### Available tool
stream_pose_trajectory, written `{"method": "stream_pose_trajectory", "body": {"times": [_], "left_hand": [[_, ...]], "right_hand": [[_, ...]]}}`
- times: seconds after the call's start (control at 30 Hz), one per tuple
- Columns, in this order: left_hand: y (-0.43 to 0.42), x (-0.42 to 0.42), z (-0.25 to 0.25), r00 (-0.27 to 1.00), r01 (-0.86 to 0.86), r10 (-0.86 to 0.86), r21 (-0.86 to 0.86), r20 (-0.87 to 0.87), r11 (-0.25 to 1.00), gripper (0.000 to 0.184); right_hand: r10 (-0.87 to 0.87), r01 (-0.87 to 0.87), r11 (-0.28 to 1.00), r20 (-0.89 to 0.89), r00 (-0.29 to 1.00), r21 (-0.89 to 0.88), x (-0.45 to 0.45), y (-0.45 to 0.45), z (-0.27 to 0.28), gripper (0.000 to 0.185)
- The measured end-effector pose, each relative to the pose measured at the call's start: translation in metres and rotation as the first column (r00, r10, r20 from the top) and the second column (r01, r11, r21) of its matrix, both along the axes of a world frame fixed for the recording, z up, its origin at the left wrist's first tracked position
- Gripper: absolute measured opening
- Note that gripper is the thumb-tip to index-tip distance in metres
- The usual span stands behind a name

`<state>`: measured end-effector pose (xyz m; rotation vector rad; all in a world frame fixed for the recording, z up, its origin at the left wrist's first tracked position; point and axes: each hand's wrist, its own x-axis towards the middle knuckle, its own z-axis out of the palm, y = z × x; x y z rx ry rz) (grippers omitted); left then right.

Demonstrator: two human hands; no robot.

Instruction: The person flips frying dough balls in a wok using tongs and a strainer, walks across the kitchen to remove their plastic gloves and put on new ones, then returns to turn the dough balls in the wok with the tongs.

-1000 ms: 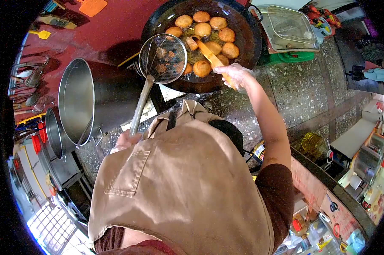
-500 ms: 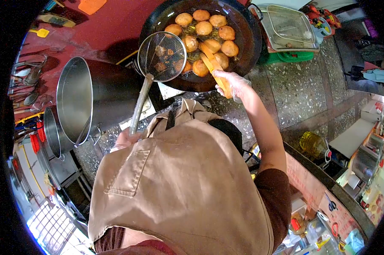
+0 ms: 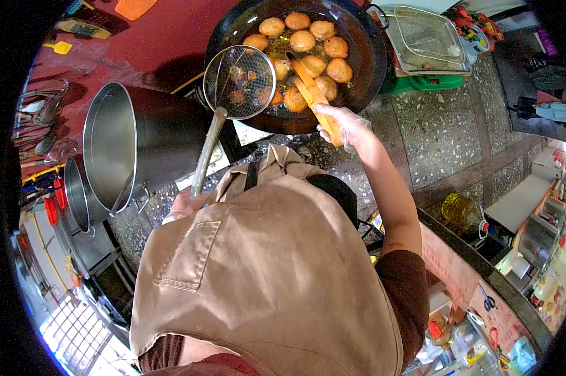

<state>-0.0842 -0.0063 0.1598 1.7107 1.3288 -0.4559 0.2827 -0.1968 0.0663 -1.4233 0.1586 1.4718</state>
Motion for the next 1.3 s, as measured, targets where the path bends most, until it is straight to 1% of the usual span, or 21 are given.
{"method": "stream_pose_trajectory", "body": {"times": [0.13,0.23,0.33,0.43,0.5,0.53,0.57,0.6,0.63,0.7,0.73,0.77,0.83,0.97,1.03,1.07,1.13,1.17,1.23,1.27,1.3], "left_hand": [[-0.001,0.004,0.005,1.0,-0.001,0.001,-0.006,-0.028,1.0,0.041],[-0.003,0.006,0.009,0.999,0.009,-0.008,0.015,-0.032,1.0,0.04],[-0.002,0.003,0.005,0.999,-0.033,0.033,-0.021,0.0,0.999,0.04],[-0.002,0.003,0.003,1.0,0.003,-0.003,-0.008,0.003,1.0,0.04],[-0.001,0.001,0.001,1.0,0.002,-0.003,-0.013,-0.013,1.0,0.04],[-0.001,0.0,-0.001,1.0,0.002,-0.002,-0.013,-0.013,1.0,0.04],[0.0,-0.001,-0.003,1.0,-0.008,0.008,-0.013,-0.021,1.0,0.04],[0.0,-0.003,-0.006,0.999,-0.019,0.019,-0.012,-0.03,1.0,0.04],[0.001,-0.006,-0.011,0.999,-0.019,0.019,-0.012,-0.031,1.0,0.04],[0.003,-0.011,-0.017,1.0,-0.003,0.003,-0.012,-0.008,1.0,0.04],[0.003,-0.012,-0.018,1.0,-0.003,0.003,-0.012,-0.008,1.0,0.04],[0.003,-0.014,-0.019,1.0,-0.001,0.001,-0.014,0.004,1.0,0.041],[0.003,-0.014,-0.019,1.0,0.002,-0.002,-0.015,0.017,1.0,0.041],[0.004,-0.014,-0.019,1.0,-0.021,0.021,-0.016,-0.003,1.0,0.041],[0.003,-0.012,-0.016,1.0,-0.011,0.01,-0.007,-0.014,1.0,0.041],[0.002,-0.01,-0.014,0.999,-0.033,0.032,-0.024,-0.031,0.999,0.041],[0.002,-0.007,-0.01,0.997,-0.056,0.054,-0.042,-0.048,0.998,0.041],[0.001,-0.005,-0.008,0.998,-0.035,0.033,-0.034,-0.05,0.999,0.04],[0.001,-0.001,-0.002,0.998,-0.016,0.014,-0.026,-0.054,1.0,0.04],[0.001,0.002,0.002,0.998,-0.024,0.022,-0.032,-0.066,0.999,0.042],[0.0,0.003,0.004,0.996,-0.034,0.031,-0.04,-0.079,0.999,0.044]], "right_hand": [[0.014,-0.014,0.999,-0.014,1.0,0.03,-0.001,-0.001,0.002,0.038],[-0.019,0.019,1.0,-0.001,1.0,0.015,-0.003,-0.001,0.001,0.037],[0.005,-0.005,0.999,-0.024,1.0,0.034,-0.002,-0.003,-0.002,0.037],[-0.004,0.005,0.999,-0.027,1.0,0.034,-0.006,-0.004,0.004,0.038],[0.045,-0.046,0.999,0.059,0.997,0.009,-0.008,-0.003,0.01,0.042],[0.045,-0.046,0.999,0.059,0.997,0.009,-0.007,-0.004,0.006,0.042],[0.203,-0.189,0.978,0.194,0.96,-0.091,-0.003,-0.005,-0.003,0.04],[0.363,-0.31,0.928,0.306,0.88,-0.208,-0.003,-0.006,-0.008,0.038],[0.363,-0.31,0.928,0.306,0.88,-0.207,-0.005,-0.007,-0.012,0.038],[0.452,-0.354,0.892,0.577,0.681,-0.28,-0.009,-0.009,-0.014,0.039],[0.532,-0.388,0.846,0.565,0.631,-0.365,-0.007,-0.008,-0.01,0.046],[0.532,-0.388,0.846,0.564,0.631,-0.365,-0.007,-0.008,-0.006,0.046],[0.663,-0.336,0.749,0.64,0.39,-0.571,-0.013,-0.005,0.014,0.052],[0.659,-0.331,0.751,0.621,0.425,-0.571,-0.011,-0.009,0.021,0.056],[0.61,-0.338,0.791,0.618,0.497,-0.509,-0.009,-0.012,0.023,0.061],[0.61,-0.339,0.791,0.617,0.496,-0.509,-0.01,-0.014,0.022,0.061],[0.453,-0.284,0.891,0.668,0.59,-0.354,-0.011,-0.019,0.017,0.058],[0.453,-0.284,0.891,0.668,0.591,-0.354,-0.012,-0.022,0.007,0.058],[0.174,-0.148,0.985,0.621,0.765,-0.093,-0.018,-0.024,-0.006,0.05],[0.174,-0.149,0.984,0.62,0.765,-0.093,-0.017,-0.027,-0.009,0.05],[0.149,-0.132,0.989,0.523,0.839,-0.071,-0.019,-0.025,0.004,0.048]]}}
